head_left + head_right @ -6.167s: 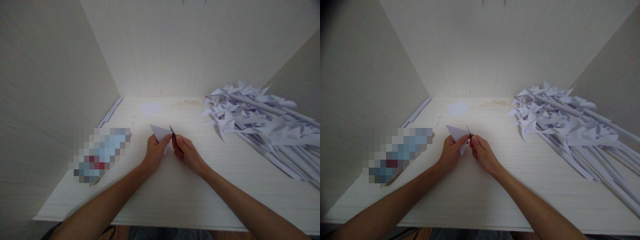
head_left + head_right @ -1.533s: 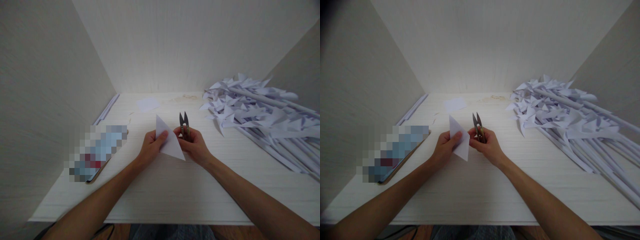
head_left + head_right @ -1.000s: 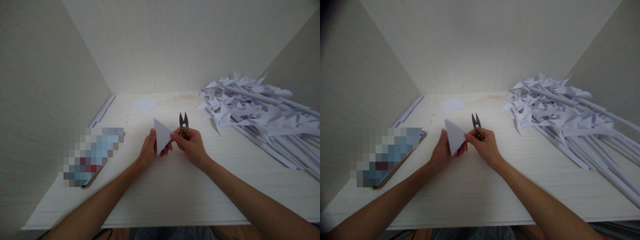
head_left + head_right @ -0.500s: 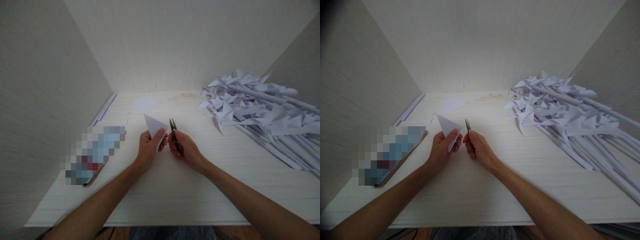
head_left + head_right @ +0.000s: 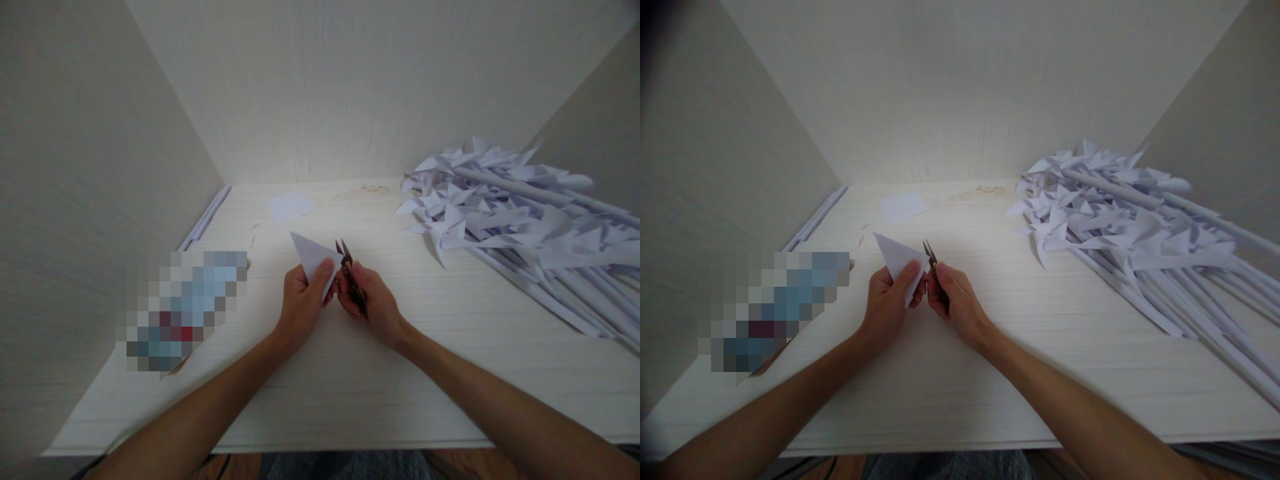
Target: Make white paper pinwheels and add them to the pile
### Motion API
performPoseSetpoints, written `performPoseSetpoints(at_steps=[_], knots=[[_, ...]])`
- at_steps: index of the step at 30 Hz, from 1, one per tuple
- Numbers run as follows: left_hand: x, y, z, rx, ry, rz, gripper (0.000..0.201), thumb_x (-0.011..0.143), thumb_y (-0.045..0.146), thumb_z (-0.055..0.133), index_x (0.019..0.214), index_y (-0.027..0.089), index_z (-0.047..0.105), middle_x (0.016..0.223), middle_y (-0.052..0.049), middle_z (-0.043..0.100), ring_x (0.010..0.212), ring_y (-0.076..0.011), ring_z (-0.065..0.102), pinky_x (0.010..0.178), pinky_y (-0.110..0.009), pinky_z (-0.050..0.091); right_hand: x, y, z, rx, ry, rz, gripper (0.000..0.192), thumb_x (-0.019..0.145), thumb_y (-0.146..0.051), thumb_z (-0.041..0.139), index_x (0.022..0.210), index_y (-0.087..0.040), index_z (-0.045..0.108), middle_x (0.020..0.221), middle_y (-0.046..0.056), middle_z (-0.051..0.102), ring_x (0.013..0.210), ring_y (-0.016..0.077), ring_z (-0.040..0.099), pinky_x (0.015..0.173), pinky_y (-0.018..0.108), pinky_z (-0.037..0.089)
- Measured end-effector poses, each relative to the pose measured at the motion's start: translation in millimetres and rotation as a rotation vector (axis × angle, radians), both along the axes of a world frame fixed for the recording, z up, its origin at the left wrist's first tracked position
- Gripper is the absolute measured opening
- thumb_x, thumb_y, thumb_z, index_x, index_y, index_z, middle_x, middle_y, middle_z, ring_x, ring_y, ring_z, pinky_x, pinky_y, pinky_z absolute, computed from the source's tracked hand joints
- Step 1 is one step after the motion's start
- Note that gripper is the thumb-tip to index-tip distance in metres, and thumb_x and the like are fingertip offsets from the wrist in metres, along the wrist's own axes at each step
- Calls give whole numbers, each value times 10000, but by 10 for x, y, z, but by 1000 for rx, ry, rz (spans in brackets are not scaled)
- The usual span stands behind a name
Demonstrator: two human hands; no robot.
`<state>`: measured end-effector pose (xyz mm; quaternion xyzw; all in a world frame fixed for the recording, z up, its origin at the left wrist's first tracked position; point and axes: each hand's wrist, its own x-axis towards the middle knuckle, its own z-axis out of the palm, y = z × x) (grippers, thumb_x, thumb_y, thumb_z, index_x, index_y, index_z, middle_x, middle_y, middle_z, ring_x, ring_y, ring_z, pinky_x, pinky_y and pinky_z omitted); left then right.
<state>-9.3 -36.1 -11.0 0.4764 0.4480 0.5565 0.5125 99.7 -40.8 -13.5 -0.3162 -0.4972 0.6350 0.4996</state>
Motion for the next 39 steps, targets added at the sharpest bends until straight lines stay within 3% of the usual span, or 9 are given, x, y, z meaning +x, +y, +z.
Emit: performPoseSetpoints(at_steps=[11,39], knots=[[25,-52,61,42,96,109,340,738,409,565,529,146,519,443,33,477,377,-54,399,366,-185,311,-1,-18,-3,20,-96,-59,461,810,-558,380,533,-190,398,387,-79,293,356,52,232,359,219,176],[27,-56,58,81,213,121,351,774,386,513,513,152,505,438,29,465,388,-58,397,373,-180,314,-28,-37,25,90,-218,-173,495,816,-576,343,500,-199,389,414,-52,335,396,74,296,392,231,235]])
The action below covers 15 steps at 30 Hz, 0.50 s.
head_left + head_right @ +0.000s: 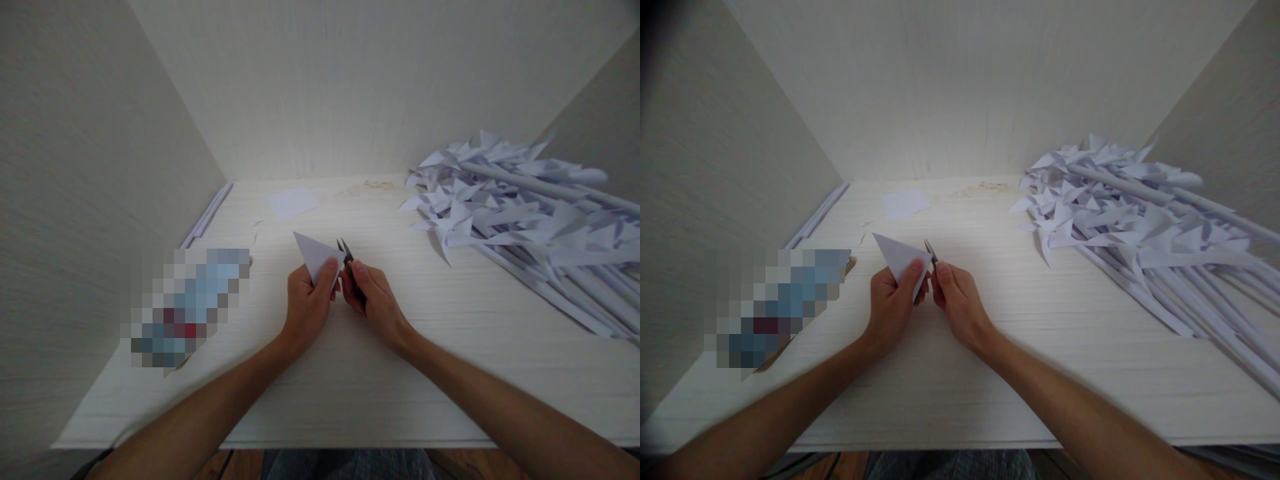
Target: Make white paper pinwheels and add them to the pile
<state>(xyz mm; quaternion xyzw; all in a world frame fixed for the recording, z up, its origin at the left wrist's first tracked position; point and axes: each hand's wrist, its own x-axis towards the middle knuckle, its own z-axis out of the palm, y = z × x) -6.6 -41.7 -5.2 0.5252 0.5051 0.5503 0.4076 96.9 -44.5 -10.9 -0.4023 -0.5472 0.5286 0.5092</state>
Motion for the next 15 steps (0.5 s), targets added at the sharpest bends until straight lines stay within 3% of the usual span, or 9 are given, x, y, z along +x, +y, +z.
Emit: performPoseSetpoints(at_steps=[15], knots=[[7,-8,-4,-21,9,0,332,764,387,521,538,144,537,439,31,469,381,-60,398,371,-184,308,18,18,-25,98,-206,-155,500,825,-571,321,486,-204,360,467,-26,343,470,104,319,459,260,224]])
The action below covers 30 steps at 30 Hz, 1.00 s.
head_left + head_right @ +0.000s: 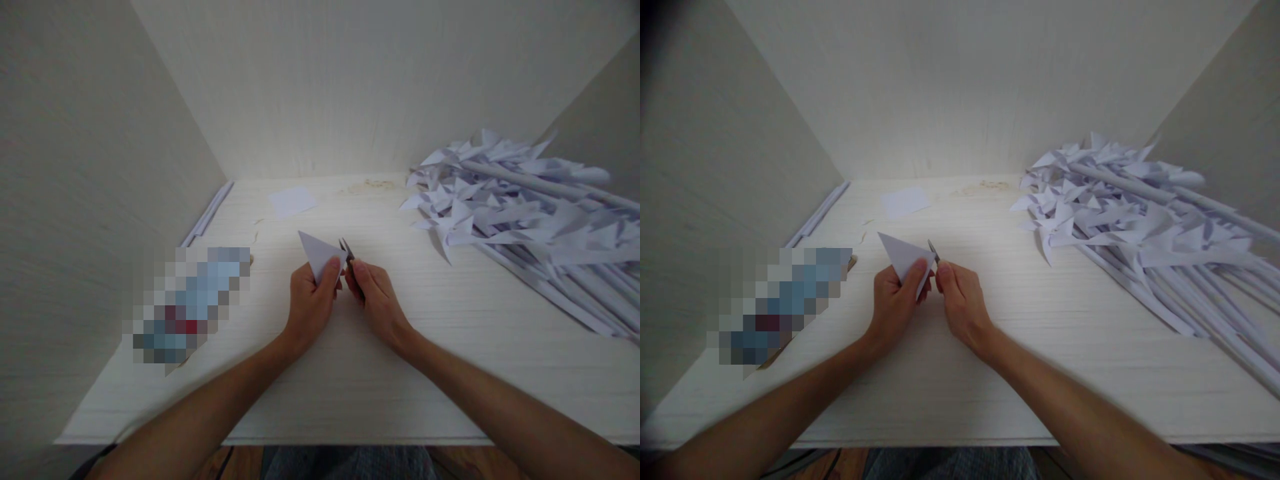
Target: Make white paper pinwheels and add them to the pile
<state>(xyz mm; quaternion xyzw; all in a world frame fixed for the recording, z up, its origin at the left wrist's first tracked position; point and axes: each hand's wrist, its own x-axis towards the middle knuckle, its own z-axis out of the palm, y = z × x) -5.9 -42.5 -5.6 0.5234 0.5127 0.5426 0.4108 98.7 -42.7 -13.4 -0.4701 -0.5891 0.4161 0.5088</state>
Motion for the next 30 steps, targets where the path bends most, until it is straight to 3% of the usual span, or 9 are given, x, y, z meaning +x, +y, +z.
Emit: performPoseSetpoints(at_steps=[30], knots=[[27,11,-21,-11,-39,-3,339,759,404,526,551,136,548,440,35,470,378,-57,397,372,-185,310,-13,-4,-5,14,-59,-44,497,836,-557,282,483,-212,345,464,-29,334,451,105,311,465,262,234]])
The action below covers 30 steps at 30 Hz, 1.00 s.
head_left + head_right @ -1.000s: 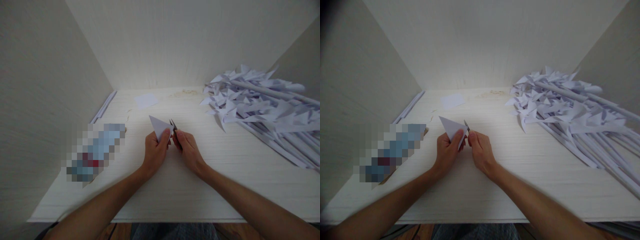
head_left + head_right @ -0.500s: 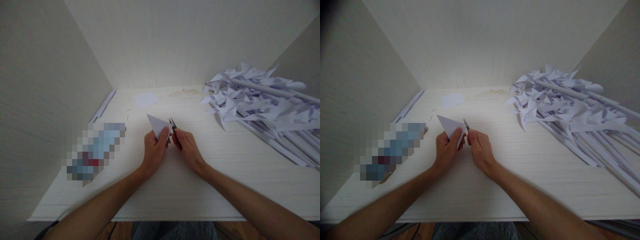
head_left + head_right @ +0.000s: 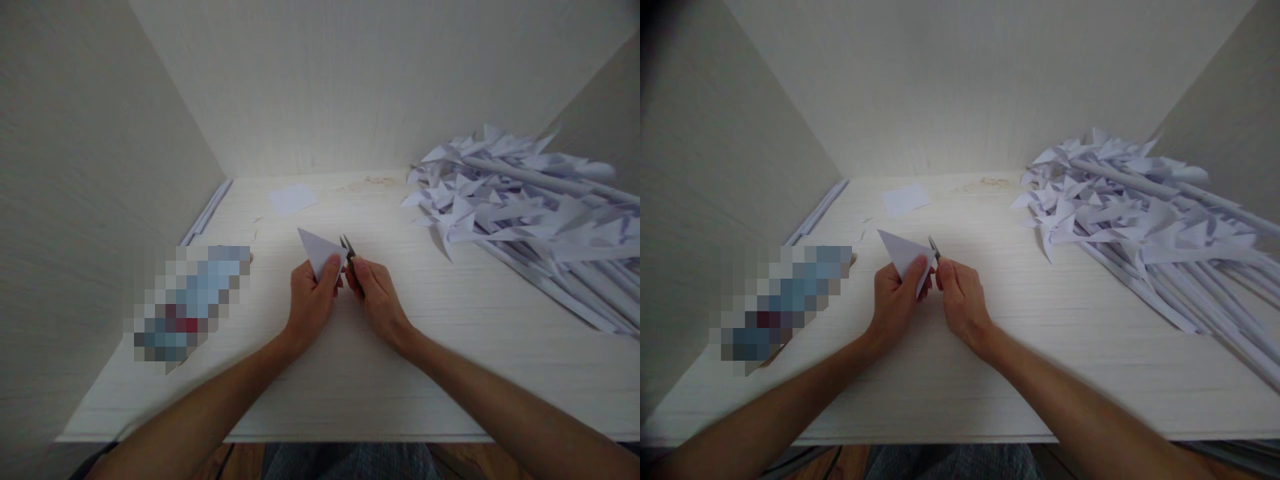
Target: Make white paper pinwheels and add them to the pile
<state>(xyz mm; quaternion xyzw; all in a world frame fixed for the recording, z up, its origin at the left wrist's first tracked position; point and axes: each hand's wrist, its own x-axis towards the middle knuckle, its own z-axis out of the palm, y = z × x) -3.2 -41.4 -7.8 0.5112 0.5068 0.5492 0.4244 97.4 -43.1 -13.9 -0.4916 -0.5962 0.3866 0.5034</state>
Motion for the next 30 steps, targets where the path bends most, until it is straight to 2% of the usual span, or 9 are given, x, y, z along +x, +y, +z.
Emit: performPoseSetpoints(at_steps=[30], knots=[[0,-3,-11,6,29,6,346,766,392,520,527,141,520,440,33,466,384,-56,399,377,-180,317,-11,-6,-11,-17,-44,-25,461,847,-502,274,488,-221,345,471,-23,343,471,118,312,487,276,230]])
